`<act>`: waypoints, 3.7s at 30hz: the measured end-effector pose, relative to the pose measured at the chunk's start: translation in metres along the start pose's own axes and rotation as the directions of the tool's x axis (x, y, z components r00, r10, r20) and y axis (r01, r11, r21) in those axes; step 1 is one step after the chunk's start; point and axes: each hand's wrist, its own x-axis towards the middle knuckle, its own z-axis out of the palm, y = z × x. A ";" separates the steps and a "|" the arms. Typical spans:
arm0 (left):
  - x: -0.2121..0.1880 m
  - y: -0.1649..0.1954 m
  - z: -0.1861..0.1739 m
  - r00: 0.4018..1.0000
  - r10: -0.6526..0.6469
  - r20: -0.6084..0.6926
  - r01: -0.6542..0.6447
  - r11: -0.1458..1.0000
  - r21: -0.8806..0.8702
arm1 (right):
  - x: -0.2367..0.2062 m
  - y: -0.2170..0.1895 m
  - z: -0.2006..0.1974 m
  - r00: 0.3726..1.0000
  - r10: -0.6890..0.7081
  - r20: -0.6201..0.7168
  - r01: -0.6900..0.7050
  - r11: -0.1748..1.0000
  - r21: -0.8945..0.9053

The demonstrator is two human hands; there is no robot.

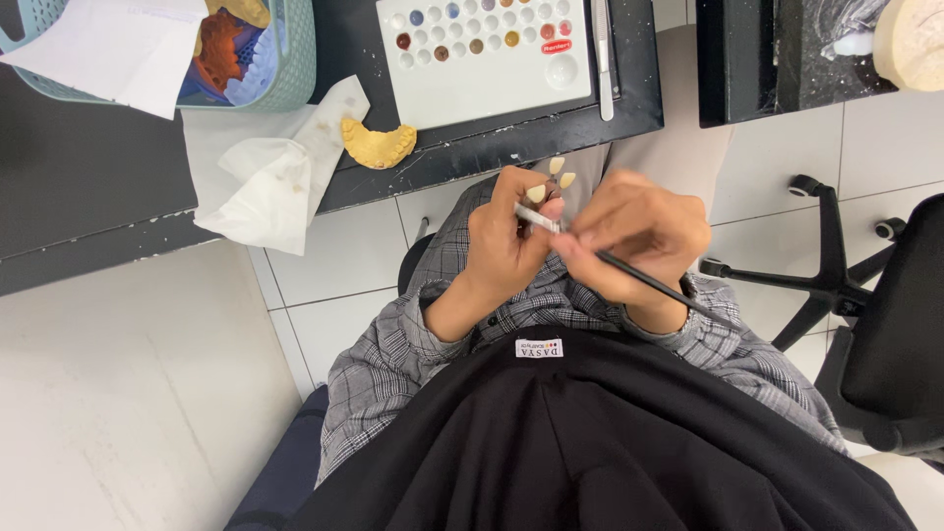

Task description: The person holds small dental crown prosthetic teeth in one hand and uses a fine brush to apply stain from a palette of color wells onto the crowns. They dip the brush into different palette wells, rotate the crowns to reach various surfaces, and work on multiple crowns one at a time over a laboratory bench.

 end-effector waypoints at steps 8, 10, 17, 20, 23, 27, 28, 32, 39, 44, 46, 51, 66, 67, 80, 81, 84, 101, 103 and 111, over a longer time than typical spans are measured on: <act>-0.003 -0.004 0.000 1.000 -0.005 0.001 0.005 1.000 -0.028 | 0.003 -0.001 -0.008 0.999 0.032 0.007 -0.032 0.998 0.061; -0.005 -0.004 0.000 1.000 -0.012 0.003 0.012 0.999 -0.031 | 0.001 -0.002 -0.008 0.998 0.026 -0.050 -0.032 0.991 -0.127; -0.006 -0.004 0.001 0.999 -0.043 0.009 0.043 0.998 -0.037 | 0.004 -0.004 -0.012 0.996 0.083 0.040 -0.085 0.995 0.042; -0.003 -0.003 0.001 1.000 0.010 -0.010 -0.011 1.000 -0.020 | 0.006 -0.004 -0.013 0.991 0.091 0.099 -0.107 0.979 0.174; -0.004 -0.001 0.002 0.999 -0.031 0.009 0.031 0.999 -0.042 | 0.007 -0.005 -0.012 0.997 0.063 0.049 -0.065 0.997 0.035; -0.002 -0.001 0.001 0.998 0.069 -0.003 -0.069 0.997 -0.037 | 0.008 -0.006 -0.011 0.998 0.061 0.030 -0.061 0.998 0.001; -0.002 0.000 0.001 1.000 0.018 0.013 -0.018 0.999 -0.037 | 0.007 -0.006 -0.010 0.999 0.033 -0.035 -0.038 0.989 -0.145; 0.000 0.001 0.001 1.000 0.008 0.012 -0.008 1.000 -0.015 | 0.008 -0.006 -0.010 0.997 0.019 0.075 -0.025 0.997 0.079; 0.000 0.002 -0.001 0.996 0.091 0.017 -0.090 0.994 -0.060 | 0.005 -0.007 -0.008 1.000 0.015 -0.002 -0.015 0.991 -0.134; 0.000 0.002 0.001 1.000 0.013 0.020 -0.013 1.000 -0.021 | 0.008 -0.009 -0.011 0.994 0.066 0.084 -0.075 0.991 0.108; -0.001 0.002 0.000 0.999 0.035 0.008 -0.034 0.999 -0.016 | 0.006 -0.010 -0.010 0.998 0.063 -0.022 -0.065 0.981 -0.184; 0.001 0.003 0.001 1.000 -0.003 -0.004 0.003 1.000 -0.011 | 0.007 -0.008 -0.011 0.996 0.078 0.045 -0.078 0.997 -0.008; 0.001 0.004 0.002 0.999 -0.046 -0.004 0.046 0.998 -0.034 | 0.010 -0.012 -0.010 0.997 0.016 0.077 -0.010 0.997 -0.074; 0.002 0.004 0.002 1.000 -0.015 -0.006 0.015 1.000 -0.021 | 0.009 -0.013 -0.010 1.000 0.000 0.015 0.003 0.977 -0.215; -0.001 0.005 0.000 0.999 -0.036 0.010 0.036 0.998 -0.060 | 0.011 -0.009 -0.013 0.992 0.072 0.107 -0.087 0.985 0.150; 0.000 0.005 0.000 1.000 -0.022 0.012 0.022 0.998 -0.064 | 0.010 -0.010 -0.012 0.997 0.060 0.056 -0.059 0.998 -0.018; 0.001 0.004 0.001 1.000 -0.001 -0.002 0.001 1.000 -0.023 | 0.010 -0.011 -0.013 0.994 0.063 0.088 -0.065 0.998 0.024; 0.006 0.015 0.003 1.000 -0.001 -0.010 0.001 1.000 -0.022 | 0.016 -0.026 -0.014 0.995 0.047 0.092 -0.057 0.993 0.104; 0.007 0.016 0.003 1.000 0.004 -0.003 -0.004 0.999 -0.044 | 0.017 -0.026 -0.015 0.994 0.060 0.091 -0.069 0.993 0.100; 0.004 0.017 0.004 0.999 0.051 0.007 -0.051 0.998 -0.045 | 0.016 -0.030 -0.020 0.999 0.037 0.036 -0.035 0.998 -0.054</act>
